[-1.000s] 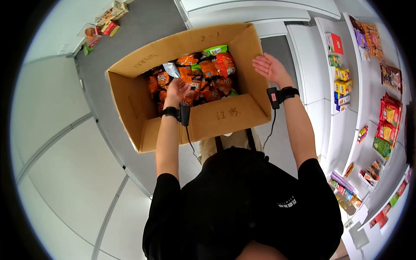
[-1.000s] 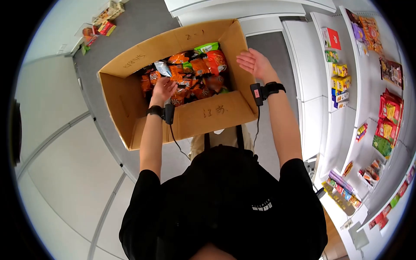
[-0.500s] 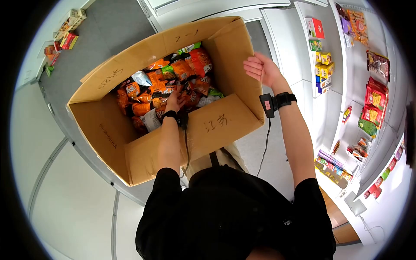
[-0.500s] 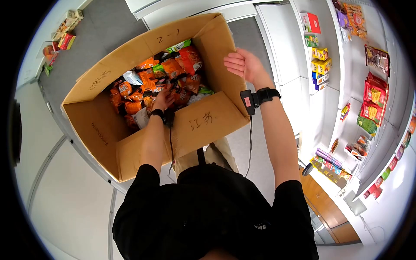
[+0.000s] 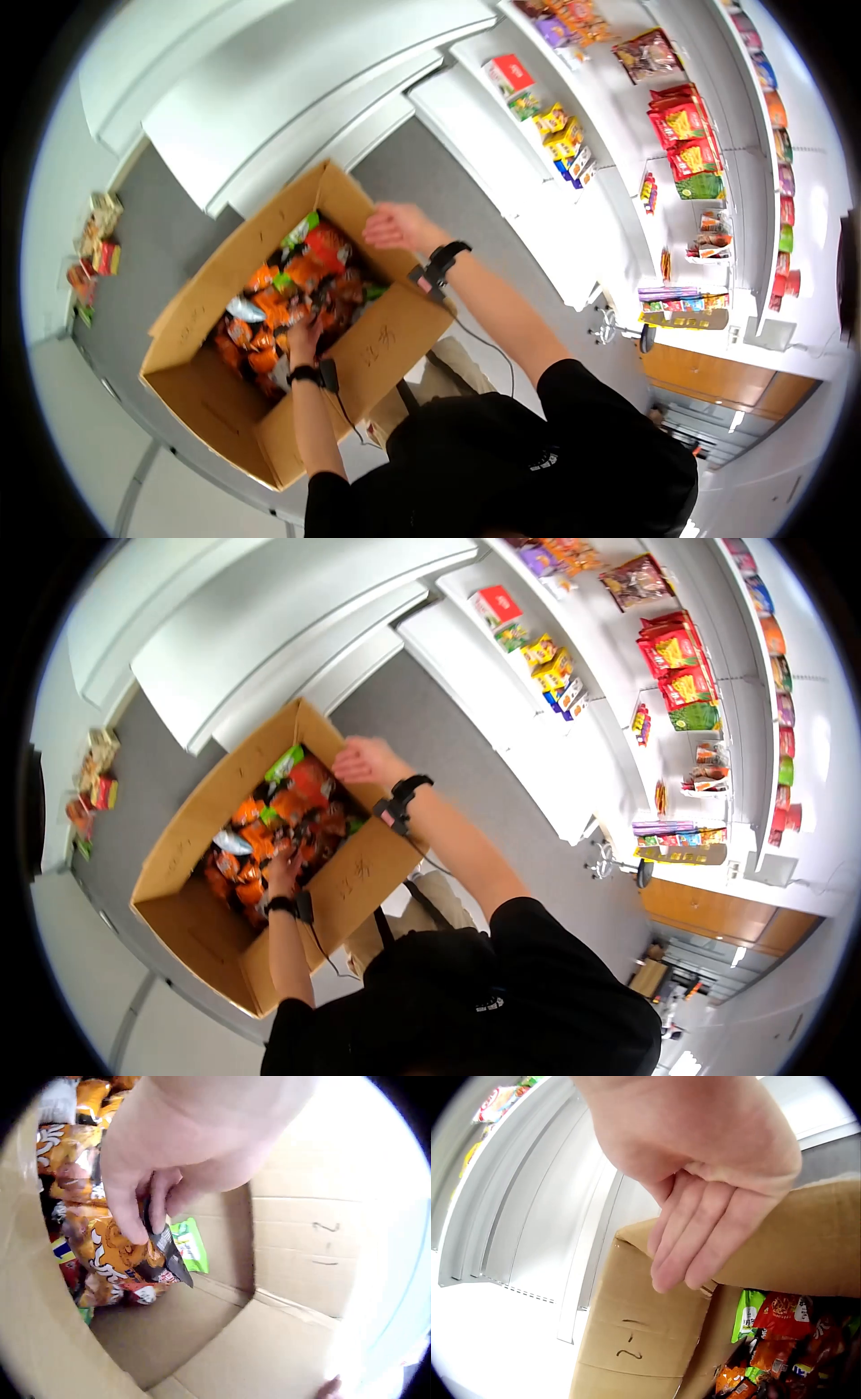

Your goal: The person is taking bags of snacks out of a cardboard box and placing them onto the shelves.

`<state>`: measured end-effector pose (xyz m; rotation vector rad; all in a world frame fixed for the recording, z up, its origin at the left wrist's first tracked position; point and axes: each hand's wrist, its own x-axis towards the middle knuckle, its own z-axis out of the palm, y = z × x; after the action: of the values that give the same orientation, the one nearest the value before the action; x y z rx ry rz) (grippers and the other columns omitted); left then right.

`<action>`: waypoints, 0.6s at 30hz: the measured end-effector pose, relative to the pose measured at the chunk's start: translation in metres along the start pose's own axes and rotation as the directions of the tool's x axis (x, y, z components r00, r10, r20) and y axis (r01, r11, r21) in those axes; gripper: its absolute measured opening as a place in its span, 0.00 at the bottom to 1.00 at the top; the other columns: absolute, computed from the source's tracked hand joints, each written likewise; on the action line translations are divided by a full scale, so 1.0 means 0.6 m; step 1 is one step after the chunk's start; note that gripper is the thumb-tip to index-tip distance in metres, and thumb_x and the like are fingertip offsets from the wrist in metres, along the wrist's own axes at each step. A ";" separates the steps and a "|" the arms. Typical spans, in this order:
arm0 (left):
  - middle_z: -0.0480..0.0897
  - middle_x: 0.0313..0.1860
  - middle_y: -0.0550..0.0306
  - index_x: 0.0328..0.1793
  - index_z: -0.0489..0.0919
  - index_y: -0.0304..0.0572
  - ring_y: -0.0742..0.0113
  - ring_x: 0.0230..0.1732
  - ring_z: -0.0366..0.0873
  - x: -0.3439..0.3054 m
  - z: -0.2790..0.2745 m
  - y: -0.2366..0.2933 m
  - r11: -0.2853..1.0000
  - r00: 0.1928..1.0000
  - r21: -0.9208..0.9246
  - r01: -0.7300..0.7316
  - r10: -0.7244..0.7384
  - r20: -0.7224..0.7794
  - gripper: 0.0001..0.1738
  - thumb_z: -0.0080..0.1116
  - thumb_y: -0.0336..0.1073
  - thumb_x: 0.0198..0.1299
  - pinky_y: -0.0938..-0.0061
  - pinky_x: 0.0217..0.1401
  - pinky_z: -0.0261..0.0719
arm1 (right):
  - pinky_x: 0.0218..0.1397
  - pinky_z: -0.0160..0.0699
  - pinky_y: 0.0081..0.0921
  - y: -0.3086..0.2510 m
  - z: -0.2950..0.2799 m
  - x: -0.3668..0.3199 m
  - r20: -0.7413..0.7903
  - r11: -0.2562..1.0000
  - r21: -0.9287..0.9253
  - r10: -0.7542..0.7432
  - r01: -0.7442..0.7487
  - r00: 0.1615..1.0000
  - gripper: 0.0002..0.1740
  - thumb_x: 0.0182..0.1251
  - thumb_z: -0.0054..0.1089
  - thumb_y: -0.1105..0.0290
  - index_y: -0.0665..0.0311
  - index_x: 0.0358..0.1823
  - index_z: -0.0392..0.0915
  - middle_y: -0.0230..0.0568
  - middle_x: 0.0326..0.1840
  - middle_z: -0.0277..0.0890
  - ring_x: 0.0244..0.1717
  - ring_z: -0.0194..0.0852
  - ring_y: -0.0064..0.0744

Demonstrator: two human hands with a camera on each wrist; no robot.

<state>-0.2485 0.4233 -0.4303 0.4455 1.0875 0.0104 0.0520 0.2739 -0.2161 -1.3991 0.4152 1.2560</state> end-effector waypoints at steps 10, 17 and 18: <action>0.75 0.48 0.48 0.49 0.73 0.25 0.54 0.50 0.74 -0.237 0.111 0.109 0.931 0.926 -0.051 -0.361 0.352 -0.136 0.16 0.54 0.33 0.60 0.67 0.56 0.74 | 0.45 0.80 0.40 0.018 -0.016 0.018 0.215 1.000 -0.005 0.003 -0.001 0.977 0.32 0.68 0.37 0.49 0.77 0.46 0.73 0.58 0.45 0.77 0.43 0.80 0.49; 0.79 0.37 0.54 0.43 0.77 0.31 0.64 0.38 0.77 -0.426 0.341 0.062 0.856 0.848 -0.032 -0.516 0.505 -0.161 0.12 0.55 0.35 0.59 0.75 0.41 0.78 | 0.59 0.69 0.38 0.005 -0.088 -0.069 0.580 0.947 -0.288 0.057 0.139 0.812 0.35 0.62 0.49 0.47 0.69 0.60 0.63 0.55 0.60 0.65 0.59 0.66 0.47; 0.79 0.36 0.55 0.43 0.77 0.32 0.64 0.38 0.78 -0.430 0.365 0.055 0.853 0.853 -0.057 -0.518 0.511 -0.111 0.12 0.56 0.35 0.59 0.76 0.39 0.79 | 0.58 0.70 0.37 -0.006 -0.116 -0.088 0.615 0.956 -0.248 0.033 0.154 0.788 0.36 0.61 0.51 0.46 0.69 0.60 0.64 0.54 0.59 0.66 0.57 0.68 0.45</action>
<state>-0.1766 0.3204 -0.1143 0.6560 1.0246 0.5581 0.0660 0.1932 -0.1858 -1.1294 -0.2785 1.6781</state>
